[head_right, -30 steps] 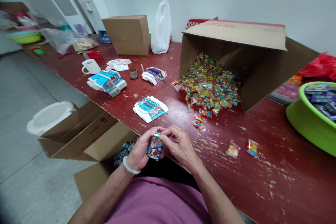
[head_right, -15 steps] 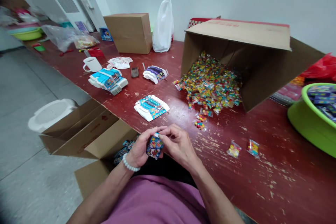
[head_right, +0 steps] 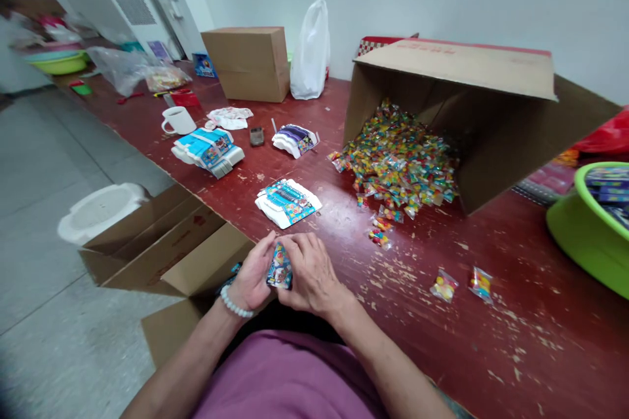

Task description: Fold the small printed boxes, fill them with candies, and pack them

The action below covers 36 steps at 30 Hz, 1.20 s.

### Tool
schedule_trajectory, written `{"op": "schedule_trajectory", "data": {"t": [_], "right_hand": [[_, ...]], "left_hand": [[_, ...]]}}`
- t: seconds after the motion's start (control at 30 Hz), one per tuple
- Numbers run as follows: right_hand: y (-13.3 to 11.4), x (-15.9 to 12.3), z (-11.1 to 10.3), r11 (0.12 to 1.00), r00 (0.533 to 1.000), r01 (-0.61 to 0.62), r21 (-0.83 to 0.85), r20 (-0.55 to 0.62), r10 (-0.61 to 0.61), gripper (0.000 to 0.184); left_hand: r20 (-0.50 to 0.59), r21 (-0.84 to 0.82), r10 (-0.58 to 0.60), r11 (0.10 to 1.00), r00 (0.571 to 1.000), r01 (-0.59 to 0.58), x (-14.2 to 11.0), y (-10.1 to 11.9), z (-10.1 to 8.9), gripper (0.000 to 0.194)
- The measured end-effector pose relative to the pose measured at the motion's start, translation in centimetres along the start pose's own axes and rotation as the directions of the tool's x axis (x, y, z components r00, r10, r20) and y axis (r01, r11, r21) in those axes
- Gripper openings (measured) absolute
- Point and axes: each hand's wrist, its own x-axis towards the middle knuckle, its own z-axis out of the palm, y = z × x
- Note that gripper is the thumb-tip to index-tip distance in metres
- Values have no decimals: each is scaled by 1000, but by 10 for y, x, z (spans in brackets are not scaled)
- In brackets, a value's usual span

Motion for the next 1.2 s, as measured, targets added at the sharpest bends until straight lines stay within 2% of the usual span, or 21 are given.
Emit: {"op": "schedule_trajectory", "data": {"t": [0.07, 0.17, 0.23, 0.3, 0.37, 0.4, 0.43, 0.53, 0.63, 0.7, 0.77, 0.8, 0.83, 0.87, 0.93, 0.97, 1.0, 1.03, 1.07, 1.1, 1.2], "right_hand": [[6, 9, 5, 993, 998, 12, 114, 64, -20, 79], [29, 28, 8, 971, 998, -14, 240, 68, -2, 81], [54, 44, 7, 973, 992, -109, 205, -43, 120, 69], [80, 59, 8, 956, 949, -276, 97, -134, 287, 64], [100, 71, 12, 898, 889, -440, -20, -150, 433, 71], [106, 75, 14, 859, 857, -507, -71, -145, 494, 74], [110, 78, 18, 822, 828, -559, -107, -137, 544, 74], [112, 81, 26, 758, 751, -652, -21, -156, 642, 66], [111, 80, 23, 711, 692, -661, 242, -169, 701, 58], [108, 77, 13, 686, 697, -636, 353, -118, 708, 48], [101, 70, -2, 674, 730, -603, 427, -46, 682, 42], [94, 65, -11, 667, 756, -576, 473, -3, 655, 40], [86, 59, -21, 659, 788, -544, 520, 46, 614, 39], [77, 53, -29, 645, 825, -504, 574, 98, 557, 37], [56, 41, -44, 561, 904, -405, 722, 227, 361, 32], [47, 36, -50, 517, 919, -384, 765, 265, 291, 29], [38, 32, -54, 480, 925, -377, 792, 293, 243, 27], [31, 29, -57, 459, 923, -384, 802, 311, 228, 26], [25, 26, -59, 443, 918, -394, 805, 320, 234, 25], [21, 23, -60, 429, 913, -402, 809, 320, 253, 25], [13, 16, -61, 357, 900, -403, 843, 293, 323, 26]], "left_hand": [[-50, 86, 61, 995, 997, -57, -3, 4, -14, 20], [-107, 321, 253, 924, 962, -207, -11, 14, -47, 38], [-170, 507, 400, 819, 901, -268, -15, 23, -76, 48], [-262, 689, 552, 681, 792, -247, -19, 33, -107, 52], [-311, 808, 658, 563, 685, -174, -21, 42, -132, 58], [-310, 832, 674, 534, 671, -152, -21, 44, -141, 59], [-297, 843, 673, 518, 677, -146, -21, 46, -147, 59], [-210, 843, 650, 498, 731, -201, -16, 43, -148, 54], [-95, 863, 699, 413, 708, -292, -10, 38, -128, 47], [-22, 878, 739, 337, 674, -341, -7, 38, -107, 43], [31, 881, 748, 293, 663, -372, -8, 42, -83, 43], [55, 868, 737, 298, 674, -396, -9, 44, -71, 45], [91, 843, 694, 329, 714, -427, -11, 46, -59, 46], [141, 801, 606, 395, 783, -450, -13, 47, -47, 47], [278, 681, 259, 626, 925, -380, -16, 43, -29, 46], [355, 617, 41, 741, 934, -267, -17, 37, -22, 48], [430, 561, -153, 817, 890, -131, -17, 30, -17, 52], [493, 511, -275, 859, 826, -19, -17, 22, -14, 56], [532, 463, -326, 885, 781, 54, -17, 13, -12, 59], [558, 419, -335, 903, 759, 91, -16, 4, -11, 62], [549, 353, -259, 934, 795, 61, -17, -11, -9, 58]]}}
